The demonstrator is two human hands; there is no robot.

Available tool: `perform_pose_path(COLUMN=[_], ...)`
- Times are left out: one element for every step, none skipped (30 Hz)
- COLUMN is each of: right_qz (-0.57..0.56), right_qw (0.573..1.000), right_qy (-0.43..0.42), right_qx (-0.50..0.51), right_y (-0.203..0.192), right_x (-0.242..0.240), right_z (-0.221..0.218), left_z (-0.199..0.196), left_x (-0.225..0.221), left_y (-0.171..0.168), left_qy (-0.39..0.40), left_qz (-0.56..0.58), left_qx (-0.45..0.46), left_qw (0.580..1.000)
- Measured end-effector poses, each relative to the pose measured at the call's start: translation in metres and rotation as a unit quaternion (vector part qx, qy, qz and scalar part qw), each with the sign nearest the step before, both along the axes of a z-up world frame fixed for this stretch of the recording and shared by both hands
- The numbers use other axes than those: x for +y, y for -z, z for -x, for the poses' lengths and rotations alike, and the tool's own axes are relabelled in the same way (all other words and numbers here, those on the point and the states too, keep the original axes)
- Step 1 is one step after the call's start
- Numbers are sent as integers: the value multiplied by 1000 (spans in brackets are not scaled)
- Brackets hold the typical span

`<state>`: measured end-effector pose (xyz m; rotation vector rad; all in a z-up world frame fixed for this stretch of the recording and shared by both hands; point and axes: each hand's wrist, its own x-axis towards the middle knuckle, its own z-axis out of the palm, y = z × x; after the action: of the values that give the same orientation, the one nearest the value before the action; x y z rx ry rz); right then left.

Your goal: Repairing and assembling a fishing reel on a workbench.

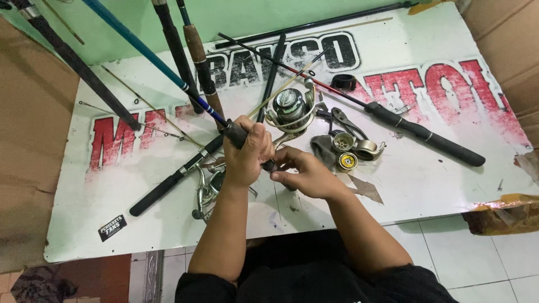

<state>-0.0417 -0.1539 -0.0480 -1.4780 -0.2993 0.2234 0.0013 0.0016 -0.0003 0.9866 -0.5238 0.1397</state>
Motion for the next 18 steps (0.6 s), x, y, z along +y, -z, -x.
perform_pose_path(right_qz=[35, 69, 69, 46, 22, 21, 32, 44, 43, 49, 56, 56, 60, 63, 63, 54, 45, 45], right_qw=[998, 993, 993, 995, 996, 996, 997, 997, 997, 997, 996, 996, 997, 996, 996, 997, 998, 998], right_qy=[7, 13, 15, 44, 72, 74, 50, 27, 26, -1, -28, -28, 12, 53, 54, 45, 34, 35], right_qx=[-50, -99, -97, -72, -49, -50, -51, -53, -56, -64, -68, -69, -52, -36, -38, -36, -35, -37], right_y=[-4, -8, 2, 12, 21, 19, 17, 15, 8, 2, -5, -1, 3, 6, 9, 11, 13, 6], right_x=[-1, -3, 2, 7, 12, 10, 8, 6, 3, -1, -5, 0, 4, 8, 7, 7, 7, 1], right_z=[1, 1, 2, 3, 1, 2, 1, 1, 1, 1, 4, 5, 6, 7, 4, 2, 0, 1], left_z=[0, 0, 0, 0, -2, -1, -1, 0, 1, 1, 4, 3, 2, 1, 1, 0, 0, 1], left_x=[1, 1, 0, -1, -1, -1, -1, -1, -1, 0, -1, -1, -2, -2, -3, -4, -4, -4], left_y=[3, 5, 5, 4, 2, 2, 1, 1, -1, -2, -2, -1, 1, 2, 1, 0, -2, -2], left_qy=[2, 4, 6, 3, 0, 2, -1, -4, -5, -6, -6, -6, -6, -6, -5, -5, -6, -6], left_qz=[4, 7, 7, 1, -6, -7, -11, -14, -14, -15, -16, -15, -12, -9, -9, -10, -11, -10], left_qx=[3, 7, 9, 8, 4, 3, 2, 0, -3, -4, -2, -2, 2, 7, 5, 4, 3, 1], left_qw=[1000, 1000, 1000, 1000, 1000, 1000, 1000, 1000, 1000, 1000, 1000, 1000, 1000, 1000, 1000, 1000, 1000, 1000])
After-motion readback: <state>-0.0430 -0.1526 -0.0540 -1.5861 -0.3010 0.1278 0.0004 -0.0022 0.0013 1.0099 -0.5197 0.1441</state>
